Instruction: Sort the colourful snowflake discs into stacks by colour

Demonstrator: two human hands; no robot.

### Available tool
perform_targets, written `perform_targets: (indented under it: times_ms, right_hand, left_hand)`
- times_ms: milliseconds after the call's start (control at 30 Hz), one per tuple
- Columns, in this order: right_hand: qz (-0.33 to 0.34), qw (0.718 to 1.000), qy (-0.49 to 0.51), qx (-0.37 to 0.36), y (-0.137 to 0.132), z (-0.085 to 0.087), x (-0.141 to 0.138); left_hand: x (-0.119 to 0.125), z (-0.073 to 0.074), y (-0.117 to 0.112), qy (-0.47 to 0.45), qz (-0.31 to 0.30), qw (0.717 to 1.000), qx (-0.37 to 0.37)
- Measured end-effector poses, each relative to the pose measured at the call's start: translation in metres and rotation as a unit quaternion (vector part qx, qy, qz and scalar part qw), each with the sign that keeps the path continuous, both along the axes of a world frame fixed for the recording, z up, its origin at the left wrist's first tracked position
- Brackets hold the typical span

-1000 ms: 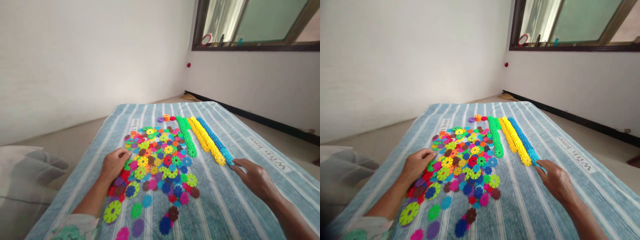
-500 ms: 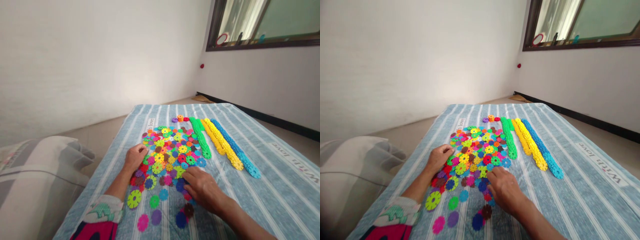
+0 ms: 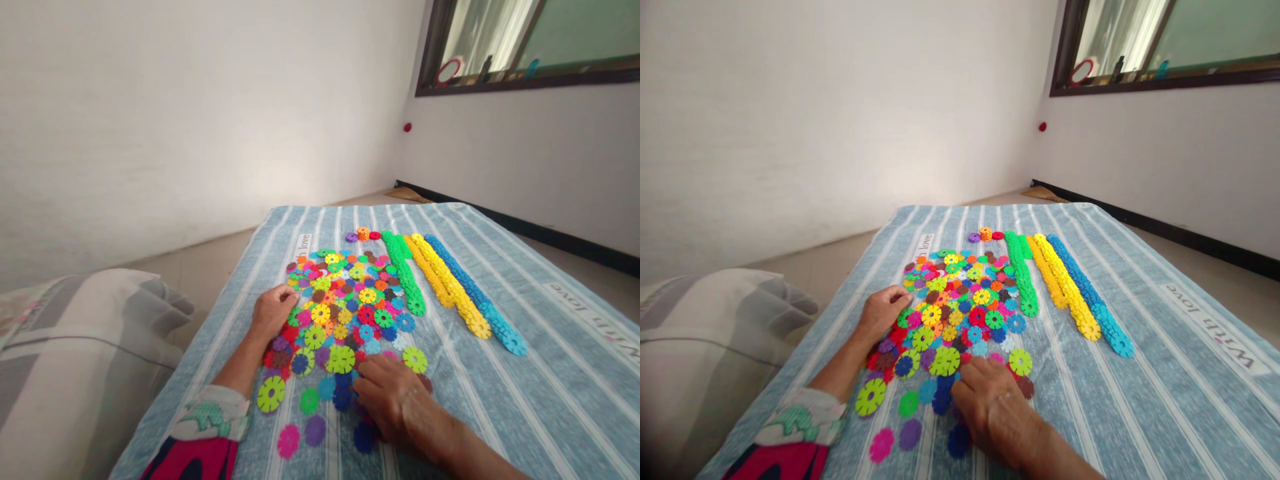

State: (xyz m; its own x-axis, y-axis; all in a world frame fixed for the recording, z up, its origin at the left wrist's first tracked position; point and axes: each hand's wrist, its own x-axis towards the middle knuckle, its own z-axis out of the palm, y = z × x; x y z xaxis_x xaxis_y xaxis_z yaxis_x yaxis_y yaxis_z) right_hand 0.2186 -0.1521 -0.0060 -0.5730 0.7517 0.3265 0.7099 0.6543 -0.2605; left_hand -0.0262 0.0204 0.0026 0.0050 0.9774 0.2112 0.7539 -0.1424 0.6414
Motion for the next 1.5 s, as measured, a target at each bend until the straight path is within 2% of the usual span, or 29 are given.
perform_targets:
  times_ms: [300,467,633,933,1500]
  right_hand:
    - [0.045,0.998,0.05,0.001,-0.006,-0.002,-0.006]
    - [-0.009,0.994,0.101,0.041,0.003,-0.003,-0.009]
    - [-0.065,0.993,0.08,0.059,0.012,0.0,-0.017]
    - [-0.053,0.994,0.08,0.043,0.006,-0.011,-0.028]
    - [-0.066,0.997,0.018,0.032,0.012,-0.003,-0.024]
  left_hand:
    - [0.0,-0.004,0.001,-0.006,-0.003,1.0,0.003]
    - [0.002,-0.001,0.0,-0.006,0.001,1.0,-0.003]
    - [0.003,0.001,-0.001,0.003,0.003,1.0,-0.003]
    - [0.003,0.0,0.0,0.018,-0.003,1.0,0.0]
    - [-0.003,0.005,0.011,0.056,0.009,0.998,-0.006]
